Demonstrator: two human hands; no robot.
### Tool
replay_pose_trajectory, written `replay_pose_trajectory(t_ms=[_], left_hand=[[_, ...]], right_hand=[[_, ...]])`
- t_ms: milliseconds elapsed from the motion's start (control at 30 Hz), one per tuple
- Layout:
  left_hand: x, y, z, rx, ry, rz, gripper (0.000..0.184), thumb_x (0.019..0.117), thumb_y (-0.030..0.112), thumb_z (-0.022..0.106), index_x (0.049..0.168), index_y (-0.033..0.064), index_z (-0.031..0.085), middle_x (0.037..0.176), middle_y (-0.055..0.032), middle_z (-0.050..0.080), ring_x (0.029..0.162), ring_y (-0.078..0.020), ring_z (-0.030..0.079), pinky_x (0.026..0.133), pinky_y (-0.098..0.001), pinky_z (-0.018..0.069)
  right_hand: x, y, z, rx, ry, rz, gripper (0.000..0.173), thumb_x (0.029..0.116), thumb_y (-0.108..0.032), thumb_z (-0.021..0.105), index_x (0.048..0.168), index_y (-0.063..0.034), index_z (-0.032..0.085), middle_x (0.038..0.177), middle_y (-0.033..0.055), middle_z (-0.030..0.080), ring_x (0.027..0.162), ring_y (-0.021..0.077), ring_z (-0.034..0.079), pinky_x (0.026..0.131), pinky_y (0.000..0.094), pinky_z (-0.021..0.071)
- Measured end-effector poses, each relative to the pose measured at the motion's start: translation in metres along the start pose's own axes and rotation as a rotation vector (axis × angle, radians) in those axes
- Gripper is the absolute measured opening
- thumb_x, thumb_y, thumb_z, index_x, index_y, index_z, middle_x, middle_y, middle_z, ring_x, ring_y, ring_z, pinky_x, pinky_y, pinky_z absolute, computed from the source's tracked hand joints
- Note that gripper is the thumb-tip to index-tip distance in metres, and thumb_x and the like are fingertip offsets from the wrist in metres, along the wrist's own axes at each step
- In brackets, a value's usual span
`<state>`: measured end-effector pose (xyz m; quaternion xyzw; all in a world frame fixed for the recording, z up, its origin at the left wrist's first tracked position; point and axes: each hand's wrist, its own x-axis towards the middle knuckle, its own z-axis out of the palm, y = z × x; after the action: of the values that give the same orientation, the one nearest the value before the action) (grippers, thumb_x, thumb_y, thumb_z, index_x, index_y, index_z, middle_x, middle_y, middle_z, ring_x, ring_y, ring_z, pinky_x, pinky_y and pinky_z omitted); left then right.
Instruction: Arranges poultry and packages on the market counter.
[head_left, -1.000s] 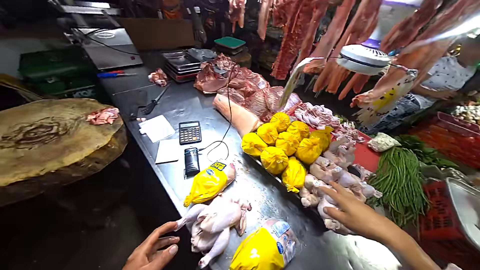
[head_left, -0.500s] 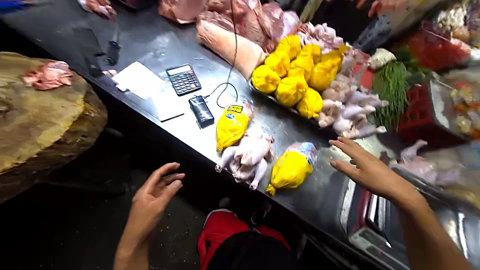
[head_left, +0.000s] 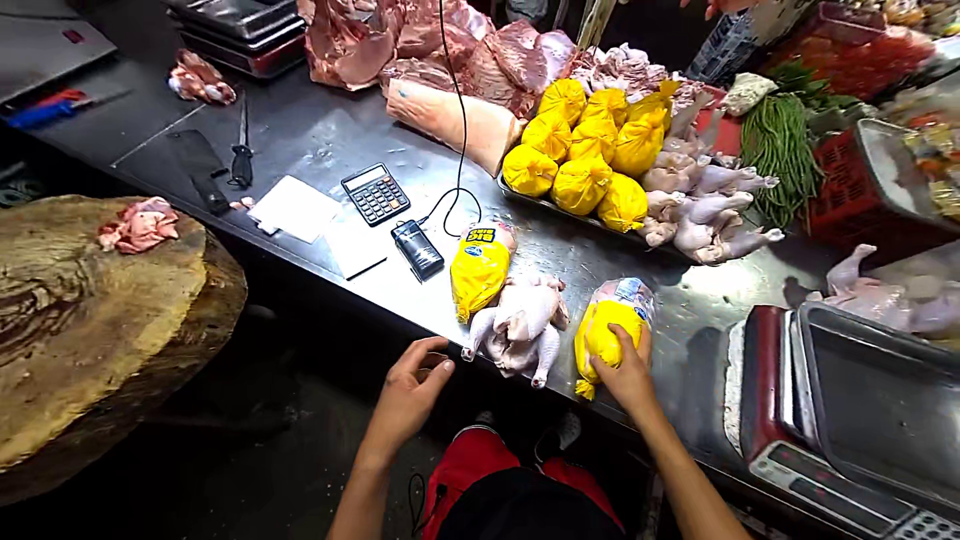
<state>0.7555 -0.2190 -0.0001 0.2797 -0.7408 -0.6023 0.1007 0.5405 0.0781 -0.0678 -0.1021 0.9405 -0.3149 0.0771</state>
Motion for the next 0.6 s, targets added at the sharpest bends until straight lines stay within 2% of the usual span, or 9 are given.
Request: replay_pose_trajectory(t_ms=[67,133,167,233,267,333,400,500,600], left_hand=[[0.005,-0.005,0.011,0.041,-0.024,-0.058,0.035,0.0957,0.021,0.066,0.128,0.0079,0.066,0.129,-0.0080,0.066,0.104,-0.0144,0.070,0.086,-0.0310,0.0603],[0.012,-0.024,0.020,0.015,0.000,-0.140,0.036,0.0977,0.021,0.065,0.130,0.0047,0.065,0.130,-0.0122,0.065,0.104,-0.0182,0.070,0.087,-0.0364,0.0599],[0.019,-0.035,0.028,-0.027,0.013,-0.175,0.037,0.0995,0.020,0.064,0.132,0.0020,0.063,0.129,-0.0152,0.065,0.104,-0.0213,0.070,0.088,-0.0404,0.0600],[0.035,-0.050,0.051,-0.125,0.039,-0.206,0.035,0.1023,0.017,0.059,0.132,-0.0019,0.062,0.123,-0.0174,0.067,0.099,-0.0223,0.070,0.085,-0.0424,0.0595],[0.040,-0.052,0.062,-0.156,0.048,-0.193,0.033,0.1028,0.017,0.057,0.128,-0.0031,0.063,0.115,-0.0156,0.069,0.094,-0.0191,0.069,0.082,-0.0397,0.0598],[0.043,-0.043,0.077,-0.143,0.051,-0.116,0.029,0.1018,0.017,0.055,0.117,-0.0039,0.066,0.101,-0.0085,0.070,0.086,-0.0095,0.068,0.080,-0.0314,0.0590],[0.042,-0.026,0.082,-0.063,0.004,-0.051,0.031,0.1026,0.020,0.053,0.111,-0.0049,0.069,0.106,-0.0096,0.071,0.097,-0.0095,0.065,0.090,-0.0332,0.0536],[0.042,-0.012,0.089,0.024,-0.087,0.006,0.033,0.1034,0.020,0.047,0.102,-0.0027,0.072,0.111,-0.0120,0.070,0.107,-0.0156,0.064,0.098,-0.0388,0.0503],[0.047,-0.010,0.106,0.031,-0.198,-0.026,0.041,0.1055,0.029,0.044,0.111,0.0006,0.072,0.106,-0.0103,0.073,0.100,-0.0176,0.068,0.093,-0.0431,0.0546]], right_hand=[[0.007,0.010,-0.024,-0.084,-0.097,0.010,0.069,0.0766,-0.017,0.083,0.141,-0.0155,0.059,0.167,0.0297,0.015,0.147,0.0563,0.027,0.112,0.0708,0.0355],[-0.001,-0.004,-0.042,-0.214,-0.161,-0.023,0.063,0.0828,-0.020,0.079,0.143,-0.0126,0.060,0.163,0.0317,0.025,0.147,0.0563,0.028,0.112,0.0727,0.0326],[-0.012,-0.015,-0.045,-0.232,-0.136,-0.104,0.055,0.0860,-0.022,0.077,0.138,-0.0086,0.064,0.158,0.0329,0.036,0.145,0.0540,0.034,0.113,0.0698,0.0339],[-0.038,-0.037,-0.031,-0.130,-0.093,-0.350,0.038,0.0891,-0.020,0.070,0.126,-0.0101,0.074,0.140,0.0230,0.060,0.135,0.0391,0.054,0.111,0.0557,0.0461],[-0.049,-0.049,-0.015,0.004,-0.181,-0.448,0.036,0.0908,-0.018,0.069,0.126,-0.0105,0.073,0.138,0.0197,0.063,0.132,0.0348,0.057,0.111,0.0516,0.0475],[-0.057,-0.070,0.024,0.251,-0.419,-0.555,0.047,0.0914,-0.013,0.073,0.138,-0.0094,0.065,0.145,0.0219,0.056,0.134,0.0376,0.054,0.111,0.0552,0.0459],[-0.052,-0.075,0.057,0.308,-0.499,-0.542,0.056,0.0933,-0.022,0.073,0.147,-0.0159,0.058,0.148,0.0206,0.053,0.136,0.0398,0.050,0.108,0.0631,0.0445],[-0.046,-0.075,0.071,0.354,-0.399,-0.473,0.045,0.0939,-0.034,0.072,0.136,-0.0168,0.068,0.125,0.0169,0.066,0.116,0.0352,0.062,0.094,0.0607,0.0501],[-0.038,-0.081,0.059,0.315,-0.426,-0.430,0.033,0.0975,-0.030,0.067,0.117,-0.0041,0.074,0.108,0.0191,0.070,0.104,0.0338,0.068,0.092,0.0560,0.0534]])
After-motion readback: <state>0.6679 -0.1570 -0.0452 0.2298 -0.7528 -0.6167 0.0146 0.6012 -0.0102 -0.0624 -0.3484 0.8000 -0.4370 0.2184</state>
